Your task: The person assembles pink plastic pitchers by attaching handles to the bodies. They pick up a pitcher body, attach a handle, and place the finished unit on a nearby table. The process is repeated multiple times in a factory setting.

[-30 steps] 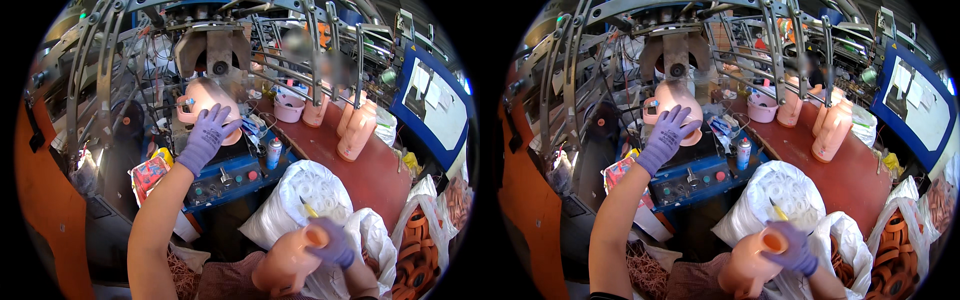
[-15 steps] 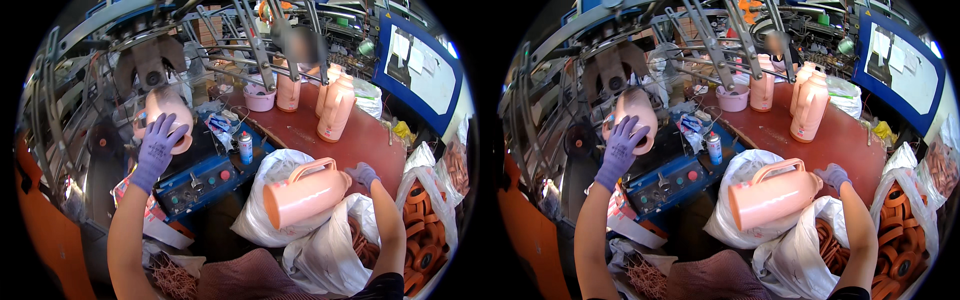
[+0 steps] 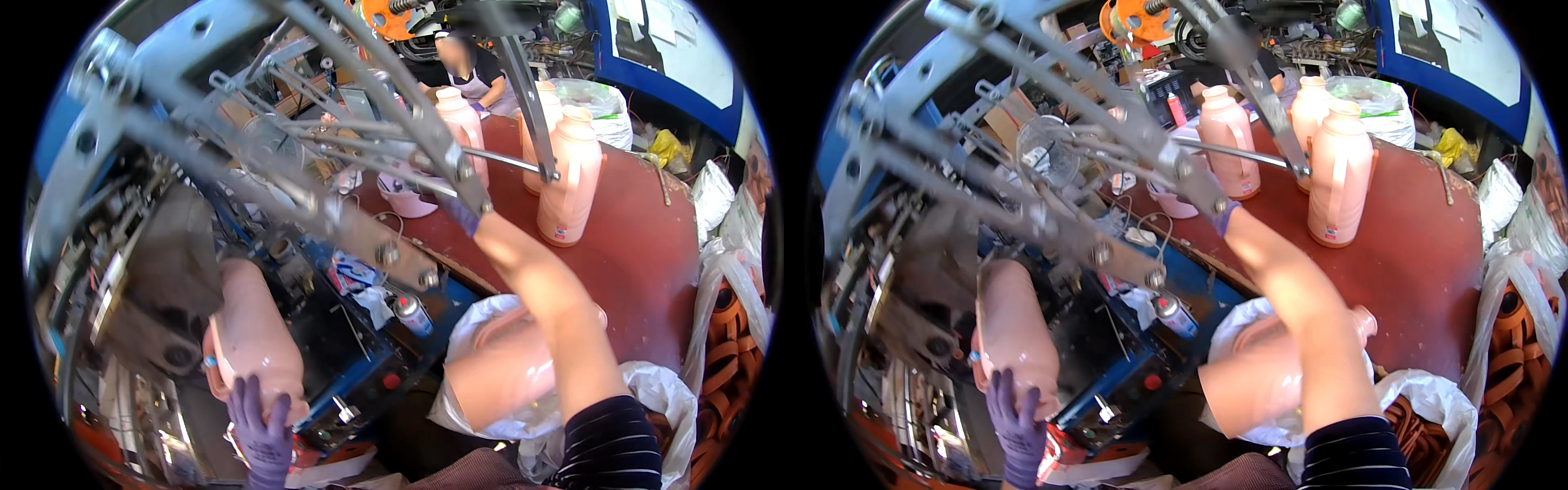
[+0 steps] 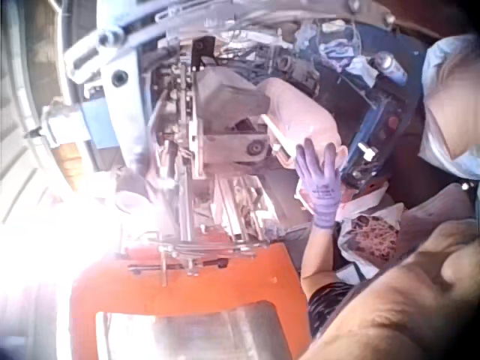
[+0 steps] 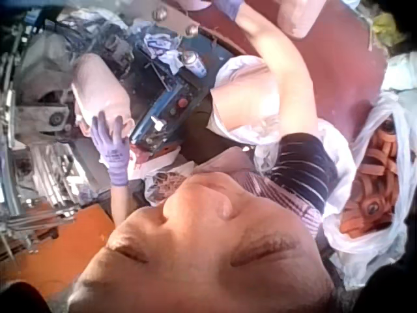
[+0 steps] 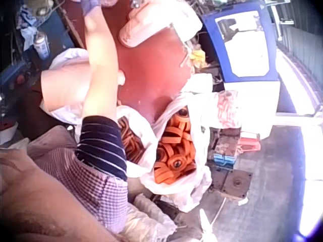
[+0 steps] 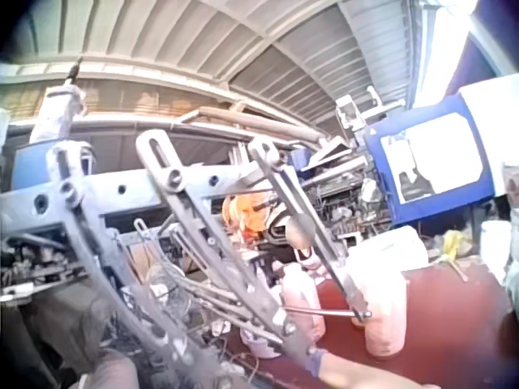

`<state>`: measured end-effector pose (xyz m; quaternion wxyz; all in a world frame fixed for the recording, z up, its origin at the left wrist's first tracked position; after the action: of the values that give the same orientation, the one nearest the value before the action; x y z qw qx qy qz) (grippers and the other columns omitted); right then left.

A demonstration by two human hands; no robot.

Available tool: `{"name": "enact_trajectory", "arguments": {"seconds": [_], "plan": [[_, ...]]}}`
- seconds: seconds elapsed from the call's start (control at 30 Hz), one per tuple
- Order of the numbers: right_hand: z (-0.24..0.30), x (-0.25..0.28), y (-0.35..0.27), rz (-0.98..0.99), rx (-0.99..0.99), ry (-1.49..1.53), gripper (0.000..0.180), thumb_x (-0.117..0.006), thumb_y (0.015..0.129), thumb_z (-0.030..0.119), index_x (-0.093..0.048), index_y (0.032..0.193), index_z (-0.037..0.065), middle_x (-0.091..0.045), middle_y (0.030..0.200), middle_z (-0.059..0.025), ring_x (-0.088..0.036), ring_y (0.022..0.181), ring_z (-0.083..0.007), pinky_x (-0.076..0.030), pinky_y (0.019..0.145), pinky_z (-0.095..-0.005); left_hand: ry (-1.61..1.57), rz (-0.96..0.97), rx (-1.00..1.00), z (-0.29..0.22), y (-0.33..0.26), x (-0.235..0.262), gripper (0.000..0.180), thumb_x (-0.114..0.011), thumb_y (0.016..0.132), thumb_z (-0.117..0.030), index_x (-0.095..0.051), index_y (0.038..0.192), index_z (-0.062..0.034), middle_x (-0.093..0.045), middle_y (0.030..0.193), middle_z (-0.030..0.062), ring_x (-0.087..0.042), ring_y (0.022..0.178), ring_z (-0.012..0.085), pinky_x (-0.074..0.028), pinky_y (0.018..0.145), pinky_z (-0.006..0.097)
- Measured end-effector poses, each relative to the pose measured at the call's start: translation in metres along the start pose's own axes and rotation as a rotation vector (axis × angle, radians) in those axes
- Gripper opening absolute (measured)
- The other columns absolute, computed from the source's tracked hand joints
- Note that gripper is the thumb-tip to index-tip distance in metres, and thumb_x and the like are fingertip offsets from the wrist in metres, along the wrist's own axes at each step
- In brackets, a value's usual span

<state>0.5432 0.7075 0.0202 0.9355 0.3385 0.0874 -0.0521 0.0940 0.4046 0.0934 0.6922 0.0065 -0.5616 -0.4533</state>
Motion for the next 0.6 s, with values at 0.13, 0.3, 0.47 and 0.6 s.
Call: {"name": "enact_trajectory", "arguments": {"seconds": [0.13,0.3,0.47,0.6], "plan": [[-0.032,-0.056,0.046,-0.132,-0.357,0.759,0.030,-0.049,0.100,0.023,-0.057,0.125,0.007,-0.067,0.101,-0.0150,-0.062,0.085,-0.0277,-0.053,0.074,-0.0375,0.037,0.066,0.011,0.007,-0.016,-0.004,0.055,-0.068,0.075,-0.007,-0.046,0.125,-0.0181,-0.042,0.143,0.0274,-0.041,0.131,0.0537,-0.037,0.104,0.067],[-0.074,-0.089,0.067,-0.408,-0.747,0.836,0.026,-0.037,0.102,0.019,-0.052,0.122,0.012,-0.066,0.099,-0.0121,-0.063,0.084,-0.0249,-0.055,0.074,-0.0391,-0.032,0.024,0.025,0.003,0.002,0.005,0.045,-0.057,0.090,-0.018,-0.050,0.134,-0.0224,-0.048,0.141,0.0268,-0.047,0.127,0.0527,-0.039,0.101,0.066],[-0.082,-0.091,0.075,-0.324,-0.588,0.863,0.058,-0.035,0.096,-0.002,-0.031,0.152,0.015,-0.060,0.124,-0.0127,-0.061,0.112,-0.0261,-0.053,0.096,-0.0426,-0.047,0.080,0.043,-0.001,0.001,0.006,0.047,-0.058,0.088,-0.017,-0.049,0.134,-0.0229,-0.047,0.142,0.0261,-0.046,0.127,0.0524,-0.040,0.100,0.066],[-0.100,-0.052,0.102,-0.130,-0.280,0.410,0.049,-0.039,0.096,0.000,-0.041,0.145,0.009,-0.061,0.127,-0.0118,-0.061,0.112,-0.0224,-0.054,0.094,-0.0399,0.004,0.057,-0.010,-0.003,0.013,0.002,0.047,-0.058,0.089,-0.018,-0.048,0.134,-0.0233,-0.047,0.142,0.0253,-0.046,0.128,0.0507,-0.041,0.098,0.064]]}}
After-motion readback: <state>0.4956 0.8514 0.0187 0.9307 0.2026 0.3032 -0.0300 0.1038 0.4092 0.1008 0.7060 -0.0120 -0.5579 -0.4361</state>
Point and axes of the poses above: each hand's wrist, its own y-axis towards the middle knuckle, its own x-axis out of the back of the hand, z = x × y, the point moved 7 cm from there along y, towards the middle knuckle
